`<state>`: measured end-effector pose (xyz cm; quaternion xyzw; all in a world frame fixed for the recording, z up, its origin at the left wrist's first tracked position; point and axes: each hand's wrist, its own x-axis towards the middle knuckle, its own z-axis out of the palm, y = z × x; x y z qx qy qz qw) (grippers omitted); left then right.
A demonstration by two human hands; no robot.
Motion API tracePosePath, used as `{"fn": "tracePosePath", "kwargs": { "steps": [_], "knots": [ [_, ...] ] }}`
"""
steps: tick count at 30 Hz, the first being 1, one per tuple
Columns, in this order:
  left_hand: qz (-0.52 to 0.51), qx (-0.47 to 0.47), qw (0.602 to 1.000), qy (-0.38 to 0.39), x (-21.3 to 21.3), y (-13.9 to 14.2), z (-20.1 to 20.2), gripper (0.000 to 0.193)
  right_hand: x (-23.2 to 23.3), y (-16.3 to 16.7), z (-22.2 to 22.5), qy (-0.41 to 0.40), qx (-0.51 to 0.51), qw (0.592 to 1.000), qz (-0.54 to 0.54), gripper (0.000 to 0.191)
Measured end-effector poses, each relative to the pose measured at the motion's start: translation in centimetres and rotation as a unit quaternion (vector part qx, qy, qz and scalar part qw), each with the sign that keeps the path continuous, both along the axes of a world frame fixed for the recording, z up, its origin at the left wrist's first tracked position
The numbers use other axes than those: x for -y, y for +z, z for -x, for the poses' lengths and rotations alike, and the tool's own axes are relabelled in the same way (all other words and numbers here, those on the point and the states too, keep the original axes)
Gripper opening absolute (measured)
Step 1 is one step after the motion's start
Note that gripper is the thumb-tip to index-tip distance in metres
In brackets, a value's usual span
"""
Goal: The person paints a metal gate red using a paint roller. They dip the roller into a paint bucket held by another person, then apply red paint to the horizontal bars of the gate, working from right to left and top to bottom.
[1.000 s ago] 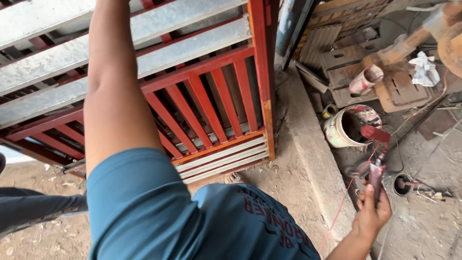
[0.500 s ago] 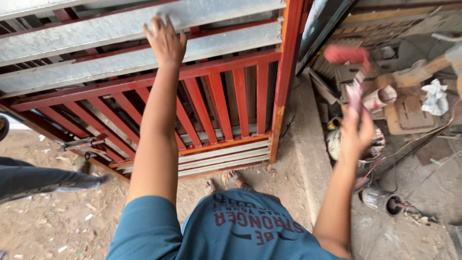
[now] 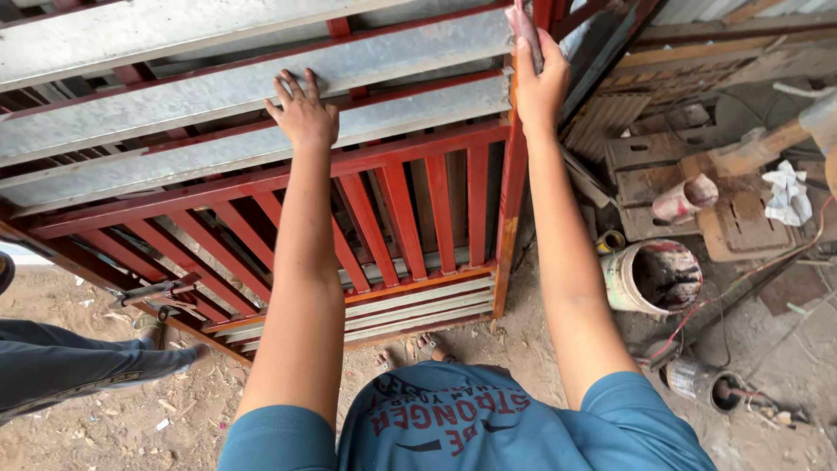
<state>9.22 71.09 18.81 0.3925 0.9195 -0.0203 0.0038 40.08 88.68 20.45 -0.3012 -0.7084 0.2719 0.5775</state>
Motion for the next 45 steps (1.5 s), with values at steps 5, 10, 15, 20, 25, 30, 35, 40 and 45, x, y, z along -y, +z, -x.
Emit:
{"fn": "tracePosePath", "kwargs": {
  "steps": [5, 10, 15, 20, 25, 30, 35, 40, 45],
  "knots": [
    [-0.009, -0.025, 1.000, -0.002, 0.3, 0.0, -0.2, 0.083, -1.7, 1.3, 1.7, -0.007, -0.001, 1.000, -0.006, 0.030],
    [-0.030, 0.004, 1.000, 0.000, 0.3, 0.0, -0.1, 0.080, -2.8, 3.1, 3.2, -0.055, 0.030, 0.998, 0.009, 0.031],
    [-0.031, 0.002, 0.999, -0.014, 0.2, 0.4, 0.4, 0.074, -1.9, 1.9, 2.6, -0.114, 0.114, 0.985, -0.056, 0.035],
    [-0.024, 0.026, 0.999, -0.024, 0.8, 1.0, 1.1, 0.068, -2.2, 2.5, 2.7, -0.111, 0.105, 0.986, -0.066, 0.035],
    [-0.030, 0.030, 0.999, -0.026, 0.8, 1.3, 1.3, 0.067, -2.9, 4.2, 3.0, -0.099, 0.098, 0.989, -0.049, 0.032],
    [-0.008, 0.029, 0.999, -0.028, 0.4, 1.2, 1.4, 0.070, -1.7, 3.9, 1.7, -0.102, 0.168, 0.980, -0.035, 0.029],
    [-0.007, 0.021, 0.999, -0.026, 0.3, 1.0, 1.4, 0.069, -3.3, 5.2, 1.8, -0.077, 0.133, 0.986, -0.068, 0.030],
    [0.002, 0.017, 1.000, -0.023, -0.1, 1.2, 1.4, 0.070, -3.6, 4.8, 1.5, -0.099, 0.190, 0.974, -0.069, 0.031],
    [-0.004, 0.013, 1.000, -0.023, 0.0, 1.0, 1.5, 0.070, -3.4, 4.3, 1.6, -0.123, 0.227, 0.965, -0.046, 0.029]
  ]
}}
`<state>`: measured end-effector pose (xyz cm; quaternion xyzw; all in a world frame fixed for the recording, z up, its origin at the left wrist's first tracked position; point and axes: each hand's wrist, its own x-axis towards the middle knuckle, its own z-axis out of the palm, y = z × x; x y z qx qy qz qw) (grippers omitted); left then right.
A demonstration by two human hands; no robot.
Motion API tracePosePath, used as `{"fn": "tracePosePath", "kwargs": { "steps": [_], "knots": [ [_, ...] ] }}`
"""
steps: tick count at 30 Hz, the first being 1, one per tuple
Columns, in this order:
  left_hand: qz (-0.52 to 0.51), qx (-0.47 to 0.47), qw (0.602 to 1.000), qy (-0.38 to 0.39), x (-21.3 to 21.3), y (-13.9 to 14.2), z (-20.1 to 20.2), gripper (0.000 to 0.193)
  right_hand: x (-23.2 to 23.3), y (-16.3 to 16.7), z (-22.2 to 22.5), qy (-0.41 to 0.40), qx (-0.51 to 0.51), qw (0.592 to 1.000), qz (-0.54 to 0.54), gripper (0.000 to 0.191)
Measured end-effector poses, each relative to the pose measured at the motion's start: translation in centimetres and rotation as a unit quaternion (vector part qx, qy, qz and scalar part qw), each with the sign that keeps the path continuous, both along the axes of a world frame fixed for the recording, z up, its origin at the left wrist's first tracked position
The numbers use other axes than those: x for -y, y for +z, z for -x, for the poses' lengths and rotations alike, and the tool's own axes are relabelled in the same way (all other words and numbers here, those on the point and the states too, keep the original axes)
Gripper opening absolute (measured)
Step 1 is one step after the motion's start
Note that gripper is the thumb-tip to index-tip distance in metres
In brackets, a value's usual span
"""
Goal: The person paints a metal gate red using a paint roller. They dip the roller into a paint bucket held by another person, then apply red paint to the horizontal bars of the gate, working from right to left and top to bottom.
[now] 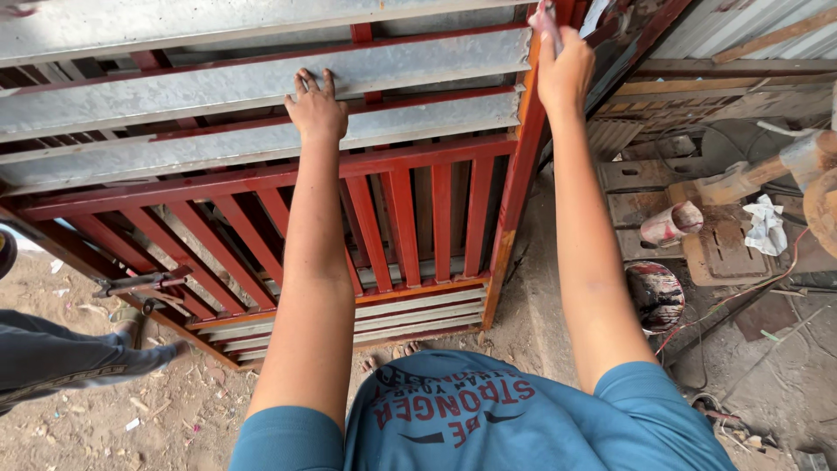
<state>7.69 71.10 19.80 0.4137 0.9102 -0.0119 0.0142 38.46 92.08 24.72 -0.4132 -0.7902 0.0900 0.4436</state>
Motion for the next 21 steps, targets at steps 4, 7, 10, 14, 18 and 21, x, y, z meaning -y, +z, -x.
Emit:
{"fn": "tracePosePath", "kwargs": {
  "steps": [4, 7, 10, 14, 18, 21],
  "knots": [
    [0.012, -0.010, 1.000, 0.002, 0.0, -0.1, -0.2, 0.073, -0.6, 0.4, 0.6, 0.023, -0.048, 0.997, -0.051, 0.030],
    [0.014, -0.014, 1.000, 0.002, -0.1, -0.1, -0.2, 0.073, -0.5, -0.1, 0.3, 0.010, 0.013, 1.000, 0.012, 0.030],
    [0.017, -0.018, 1.000, 0.001, -0.3, -0.1, 0.0, 0.072, -0.3, -0.8, -0.2, -0.004, 0.069, 0.998, 0.009, 0.030],
    [0.026, -0.007, 1.000, 0.007, -0.5, 0.1, 0.0, 0.072, -0.6, -1.0, 0.4, -0.014, 0.054, 0.998, 0.015, 0.028],
    [0.026, -0.002, 1.000, 0.011, -0.6, 0.3, -0.1, 0.072, -0.6, -0.4, 1.5, -0.019, 0.040, 0.997, -0.057, 0.029],
    [0.016, -0.008, 1.000, 0.007, -0.4, 0.6, -0.3, 0.070, 0.2, -0.6, 1.2, -0.011, 0.059, 0.998, -0.017, 0.027]
  ]
}}
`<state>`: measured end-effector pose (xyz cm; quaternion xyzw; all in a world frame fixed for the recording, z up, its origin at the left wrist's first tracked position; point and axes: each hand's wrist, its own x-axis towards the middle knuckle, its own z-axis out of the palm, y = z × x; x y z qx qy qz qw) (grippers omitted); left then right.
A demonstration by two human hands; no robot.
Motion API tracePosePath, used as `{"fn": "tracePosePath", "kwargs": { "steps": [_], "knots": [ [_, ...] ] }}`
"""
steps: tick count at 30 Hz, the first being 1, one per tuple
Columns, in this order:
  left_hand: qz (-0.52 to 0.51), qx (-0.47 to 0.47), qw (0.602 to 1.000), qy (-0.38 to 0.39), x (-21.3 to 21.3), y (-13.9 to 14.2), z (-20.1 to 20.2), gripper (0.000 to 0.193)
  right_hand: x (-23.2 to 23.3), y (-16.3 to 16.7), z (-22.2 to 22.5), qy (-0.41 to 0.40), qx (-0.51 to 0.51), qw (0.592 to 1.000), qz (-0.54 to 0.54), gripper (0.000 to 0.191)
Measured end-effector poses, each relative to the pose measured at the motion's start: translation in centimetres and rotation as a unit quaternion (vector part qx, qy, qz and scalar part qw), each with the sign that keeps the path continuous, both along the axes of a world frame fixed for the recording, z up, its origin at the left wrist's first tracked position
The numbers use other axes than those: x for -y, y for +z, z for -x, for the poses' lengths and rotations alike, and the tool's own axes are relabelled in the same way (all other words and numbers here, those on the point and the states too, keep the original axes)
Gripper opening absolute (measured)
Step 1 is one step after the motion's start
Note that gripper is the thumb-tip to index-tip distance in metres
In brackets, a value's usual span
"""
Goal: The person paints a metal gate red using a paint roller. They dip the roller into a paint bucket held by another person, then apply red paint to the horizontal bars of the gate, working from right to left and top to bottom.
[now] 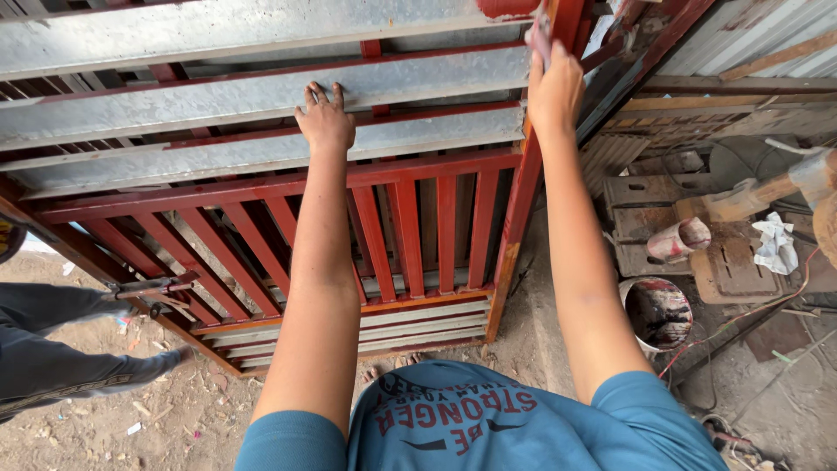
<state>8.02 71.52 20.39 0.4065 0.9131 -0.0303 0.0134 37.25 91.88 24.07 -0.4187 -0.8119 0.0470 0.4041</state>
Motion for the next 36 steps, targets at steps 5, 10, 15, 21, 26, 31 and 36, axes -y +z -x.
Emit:
{"fn": "tracePosePath", "kwargs": {
  "steps": [5, 10, 15, 21, 26, 31, 36],
  "knots": [
    [-0.012, -0.010, 1.000, 0.002, 0.2, 0.3, -0.4, 0.069, 1.5, 0.5, -0.2, -0.007, 0.032, 0.999, 0.032, 0.025],
    [-0.007, -0.005, 1.000, 0.010, 0.1, 0.4, -0.8, 0.070, 2.5, 2.0, 3.4, 0.051, -0.026, 0.998, -0.035, 0.024],
    [-0.036, -0.018, 0.999, -0.007, 0.8, 0.6, -0.7, 0.065, 4.3, 1.0, 5.3, 0.043, -0.105, 0.994, 0.005, 0.030],
    [-0.355, -0.019, 0.932, -0.075, 7.1, -0.8, -0.9, 0.044, 4.1, -1.5, 3.2, 0.056, -0.080, 0.995, 0.011, 0.028],
    [-0.395, 0.036, 0.916, 0.063, 20.1, -9.4, -4.6, 0.024, 1.9, -2.3, 4.3, 0.036, -0.106, 0.994, -0.017, 0.036],
    [-0.252, 0.174, 0.903, 0.302, 37.2, -17.7, -10.4, 0.044, 2.6, -3.8, 4.3, 0.012, -0.031, 0.998, 0.047, 0.041],
    [-0.003, 0.234, 0.837, 0.495, 49.9, -22.6, -16.2, 0.054, 2.8, -2.7, 4.8, 0.015, -0.038, 0.999, 0.022, 0.036]
  ]
}}
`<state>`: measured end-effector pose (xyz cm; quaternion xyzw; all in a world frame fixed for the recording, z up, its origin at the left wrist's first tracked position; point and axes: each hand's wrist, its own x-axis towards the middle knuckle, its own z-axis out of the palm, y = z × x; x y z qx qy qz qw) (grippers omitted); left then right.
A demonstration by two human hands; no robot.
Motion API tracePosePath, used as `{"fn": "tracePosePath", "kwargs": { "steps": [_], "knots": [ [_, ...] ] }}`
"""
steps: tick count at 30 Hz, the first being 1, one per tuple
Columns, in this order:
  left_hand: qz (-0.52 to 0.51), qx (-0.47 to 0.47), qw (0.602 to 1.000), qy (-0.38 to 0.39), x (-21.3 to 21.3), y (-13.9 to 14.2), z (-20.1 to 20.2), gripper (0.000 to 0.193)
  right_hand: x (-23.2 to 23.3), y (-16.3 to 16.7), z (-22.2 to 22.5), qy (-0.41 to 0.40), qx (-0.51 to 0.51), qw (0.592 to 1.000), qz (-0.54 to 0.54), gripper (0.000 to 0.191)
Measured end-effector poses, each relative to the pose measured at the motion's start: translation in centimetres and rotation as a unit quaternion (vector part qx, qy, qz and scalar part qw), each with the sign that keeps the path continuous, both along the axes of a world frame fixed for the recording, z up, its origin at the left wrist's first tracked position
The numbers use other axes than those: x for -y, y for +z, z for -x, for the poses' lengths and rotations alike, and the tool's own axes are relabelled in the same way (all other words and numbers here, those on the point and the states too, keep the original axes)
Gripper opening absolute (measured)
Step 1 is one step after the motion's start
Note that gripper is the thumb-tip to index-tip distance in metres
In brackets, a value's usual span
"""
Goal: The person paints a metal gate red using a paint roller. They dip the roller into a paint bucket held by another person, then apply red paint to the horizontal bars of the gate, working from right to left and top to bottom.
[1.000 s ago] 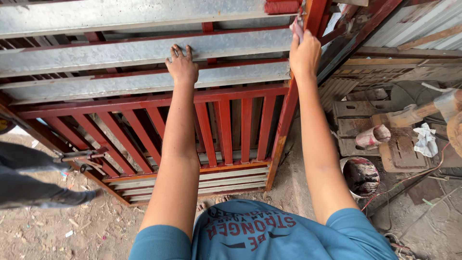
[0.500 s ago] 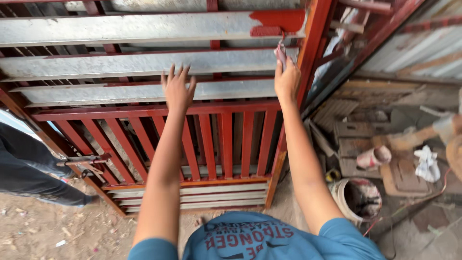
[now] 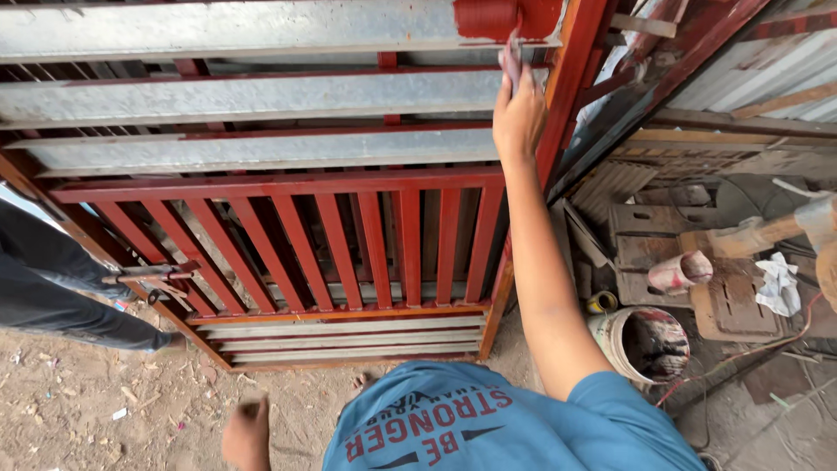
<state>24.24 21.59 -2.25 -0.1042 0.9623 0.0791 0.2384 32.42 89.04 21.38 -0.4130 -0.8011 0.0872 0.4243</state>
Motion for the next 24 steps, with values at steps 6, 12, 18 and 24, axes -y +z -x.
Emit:
{"fn": "tracePosePath", "kwargs": {
  "steps": [6, 12, 18, 24],
  "knots": [
    [0.036, 0.005, 0.999, -0.039, 4.5, -3.4, -3.7, 0.052, 1.6, 0.8, 1.0, -0.002, 0.048, 0.998, 0.049, 0.041],
    [0.093, 0.024, 0.988, -0.124, 0.4, -1.9, -3.1, 0.052, 0.7, -0.2, -2.3, 0.049, -0.006, 0.998, -0.038, 0.036],
    [-0.008, -0.080, 0.992, -0.097, -1.0, 0.0, -0.5, 0.057, -1.3, 0.6, -5.3, 0.028, 0.001, 0.997, -0.077, 0.040],
    [0.035, 0.002, 0.994, -0.102, 0.8, -0.5, 0.1, 0.056, 0.7, -1.5, 0.3, 0.076, -0.062, 0.993, 0.059, 0.038]
  ]
}}
